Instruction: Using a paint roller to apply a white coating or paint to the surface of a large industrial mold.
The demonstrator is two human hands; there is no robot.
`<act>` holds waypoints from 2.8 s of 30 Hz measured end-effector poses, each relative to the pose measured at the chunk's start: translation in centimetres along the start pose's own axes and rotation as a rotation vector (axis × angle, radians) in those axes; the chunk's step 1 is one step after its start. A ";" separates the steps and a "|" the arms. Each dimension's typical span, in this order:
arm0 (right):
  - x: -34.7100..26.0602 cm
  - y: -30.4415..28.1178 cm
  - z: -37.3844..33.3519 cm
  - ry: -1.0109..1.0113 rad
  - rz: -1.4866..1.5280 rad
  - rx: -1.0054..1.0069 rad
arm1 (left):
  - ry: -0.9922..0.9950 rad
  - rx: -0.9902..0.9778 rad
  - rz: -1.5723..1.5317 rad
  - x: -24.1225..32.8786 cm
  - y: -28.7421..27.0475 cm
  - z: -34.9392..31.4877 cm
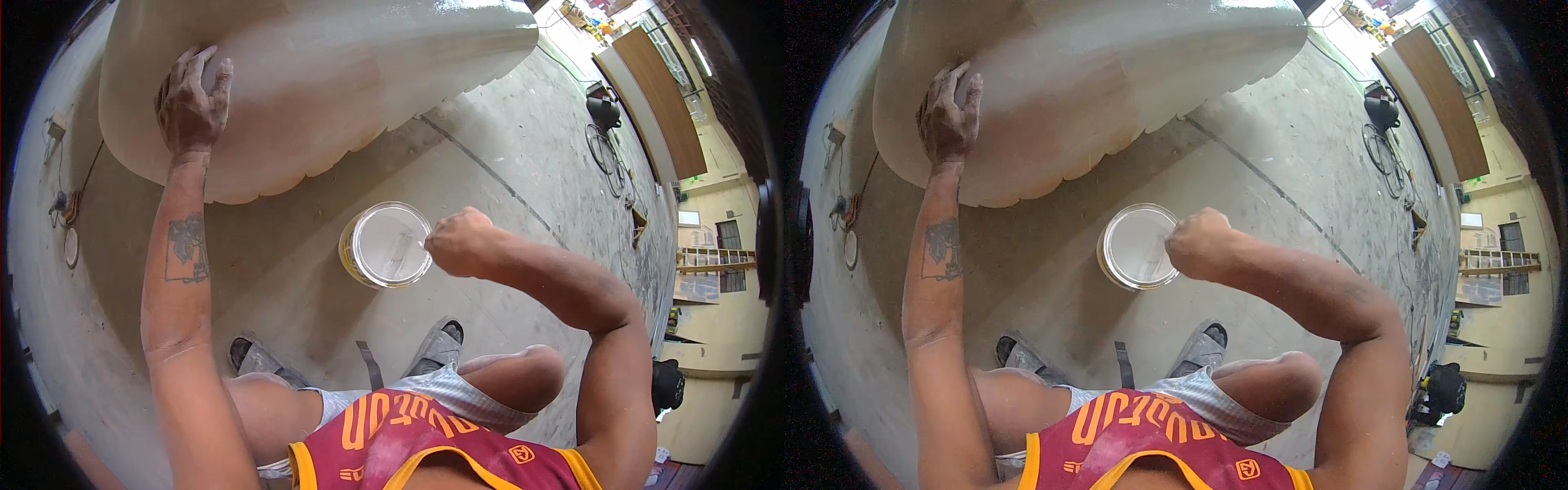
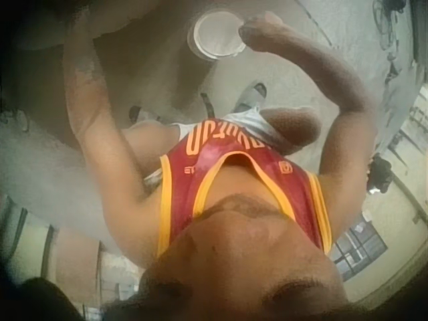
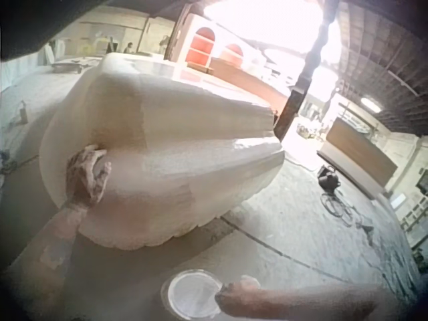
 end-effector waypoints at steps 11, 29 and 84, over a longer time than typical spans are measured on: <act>-0.8 -3.7 -0.6 -0.014 -0.018 -0.033 | 0.004 -0.003 -0.001 -0.2 -0.1 0.3; -1.0 -3.3 -1.6 -0.013 -0.037 0.126 | -0.013 -0.002 0.013 0.0 -0.4 0.0; -1.9 -7.0 6.7 -0.108 1.145 1.284 | -0.524 -0.059 0.054 -4.0 -1.4 0.5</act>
Point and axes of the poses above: each hand's wrist, its own z-axis towards the middle knuckle, its own y-axis out of the palm, x = y × z, the point moved 3 cm from there along z, towards the middle knuckle
